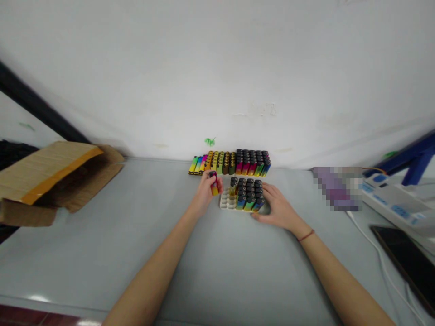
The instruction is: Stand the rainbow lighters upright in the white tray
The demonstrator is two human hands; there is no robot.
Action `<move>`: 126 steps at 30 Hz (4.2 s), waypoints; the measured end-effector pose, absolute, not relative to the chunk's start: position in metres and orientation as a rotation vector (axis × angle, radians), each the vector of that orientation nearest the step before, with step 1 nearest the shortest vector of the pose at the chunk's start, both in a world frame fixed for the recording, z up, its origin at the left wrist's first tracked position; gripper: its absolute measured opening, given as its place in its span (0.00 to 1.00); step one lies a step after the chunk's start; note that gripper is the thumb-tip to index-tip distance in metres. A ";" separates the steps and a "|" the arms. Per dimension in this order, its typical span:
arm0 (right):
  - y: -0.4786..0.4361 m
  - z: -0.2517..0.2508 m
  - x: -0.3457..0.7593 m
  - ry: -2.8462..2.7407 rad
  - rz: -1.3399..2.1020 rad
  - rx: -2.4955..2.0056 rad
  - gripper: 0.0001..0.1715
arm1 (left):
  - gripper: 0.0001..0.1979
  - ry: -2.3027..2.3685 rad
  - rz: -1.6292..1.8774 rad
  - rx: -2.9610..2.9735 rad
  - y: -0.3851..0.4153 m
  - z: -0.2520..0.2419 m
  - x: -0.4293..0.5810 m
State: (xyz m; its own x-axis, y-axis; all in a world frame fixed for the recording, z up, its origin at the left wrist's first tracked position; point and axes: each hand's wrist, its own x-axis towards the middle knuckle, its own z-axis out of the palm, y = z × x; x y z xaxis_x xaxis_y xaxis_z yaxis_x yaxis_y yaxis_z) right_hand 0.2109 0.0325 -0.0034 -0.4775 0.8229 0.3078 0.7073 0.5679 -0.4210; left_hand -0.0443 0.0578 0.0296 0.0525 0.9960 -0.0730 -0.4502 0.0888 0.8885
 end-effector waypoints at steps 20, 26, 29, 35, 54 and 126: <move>0.031 -0.005 0.211 -2.292 0.357 -1.223 0.43 | 0.13 1.026 1.141 1.514 0.055 0.027 -0.056; 0.030 -0.004 0.210 -2.306 0.343 -1.226 0.43 | 0.17 1.046 1.181 1.630 0.053 0.027 -0.057; 0.030 -0.005 0.210 -2.308 0.328 -1.231 0.43 | 0.18 1.065 1.213 1.590 0.052 0.028 -0.058; 0.030 -0.004 0.210 -2.318 0.319 -1.232 0.43 | 0.08 1.117 1.164 1.796 0.050 0.038 -0.060; 0.030 -0.009 0.211 -2.312 0.303 -1.241 0.43 | 0.15 1.655 1.479 1.734 0.076 0.048 -0.096; 0.030 -0.012 0.212 -2.327 0.275 -1.247 0.43 | 0.23 1.113 1.289 0.650 0.042 0.045 -0.035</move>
State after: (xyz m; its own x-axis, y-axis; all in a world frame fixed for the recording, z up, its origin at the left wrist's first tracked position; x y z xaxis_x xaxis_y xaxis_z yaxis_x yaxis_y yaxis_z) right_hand 0.2115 0.0299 -0.0116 -0.4676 0.8244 0.3189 0.7274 0.5638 -0.3912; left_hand -0.0350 0.0424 0.0450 -0.0909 0.9568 -0.2763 -0.4125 0.2163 0.8849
